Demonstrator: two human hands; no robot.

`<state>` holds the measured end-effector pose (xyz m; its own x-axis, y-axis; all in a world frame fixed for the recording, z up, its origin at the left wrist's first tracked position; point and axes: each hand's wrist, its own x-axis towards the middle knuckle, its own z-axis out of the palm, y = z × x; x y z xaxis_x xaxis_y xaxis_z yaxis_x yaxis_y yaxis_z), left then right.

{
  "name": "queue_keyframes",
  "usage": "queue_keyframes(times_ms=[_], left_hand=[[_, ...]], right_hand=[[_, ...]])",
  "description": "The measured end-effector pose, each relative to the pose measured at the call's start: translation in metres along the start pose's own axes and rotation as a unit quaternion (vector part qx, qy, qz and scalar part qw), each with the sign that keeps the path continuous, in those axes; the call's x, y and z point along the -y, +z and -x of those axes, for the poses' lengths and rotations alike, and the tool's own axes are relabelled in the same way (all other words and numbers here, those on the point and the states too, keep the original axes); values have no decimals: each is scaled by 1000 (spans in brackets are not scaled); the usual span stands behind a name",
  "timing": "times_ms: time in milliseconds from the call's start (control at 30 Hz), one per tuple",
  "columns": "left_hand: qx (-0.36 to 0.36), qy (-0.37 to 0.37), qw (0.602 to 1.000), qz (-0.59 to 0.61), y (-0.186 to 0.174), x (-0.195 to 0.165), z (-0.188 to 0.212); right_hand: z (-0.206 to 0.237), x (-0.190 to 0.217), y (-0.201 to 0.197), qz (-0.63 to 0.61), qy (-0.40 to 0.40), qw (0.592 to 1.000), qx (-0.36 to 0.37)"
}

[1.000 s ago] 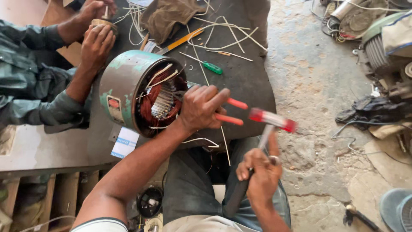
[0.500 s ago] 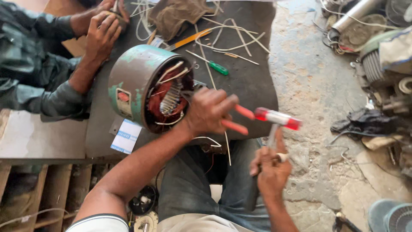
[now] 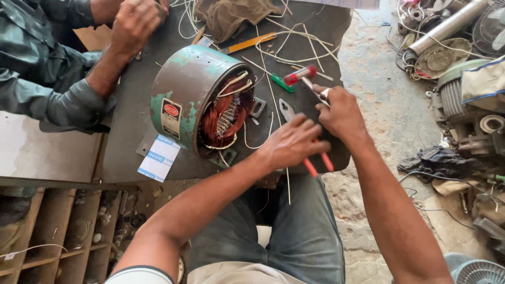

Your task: The person uses a hammer and a wooden stick to tap and adjust the copper windings inside an electric motor stator. They also use pliers to pull and arrange the wires within the stator slots.

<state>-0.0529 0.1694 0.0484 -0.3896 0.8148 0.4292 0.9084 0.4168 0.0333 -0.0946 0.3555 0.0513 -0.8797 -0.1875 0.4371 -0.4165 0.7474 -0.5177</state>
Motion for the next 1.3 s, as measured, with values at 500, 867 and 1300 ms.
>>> queue_keyframes(times_ms=[500,867,1300], left_hand=[[-131,-124,984,-2,-151,-78,57],[-237,-568,685,392,-112,199,192],[-236,-573,536,574,-50,222,253]], right_hand=[[95,82,21,-41,-24,989,-141],[42,140,95,-258,98,946,-172],[7,122,117,-358,91,924,-103]])
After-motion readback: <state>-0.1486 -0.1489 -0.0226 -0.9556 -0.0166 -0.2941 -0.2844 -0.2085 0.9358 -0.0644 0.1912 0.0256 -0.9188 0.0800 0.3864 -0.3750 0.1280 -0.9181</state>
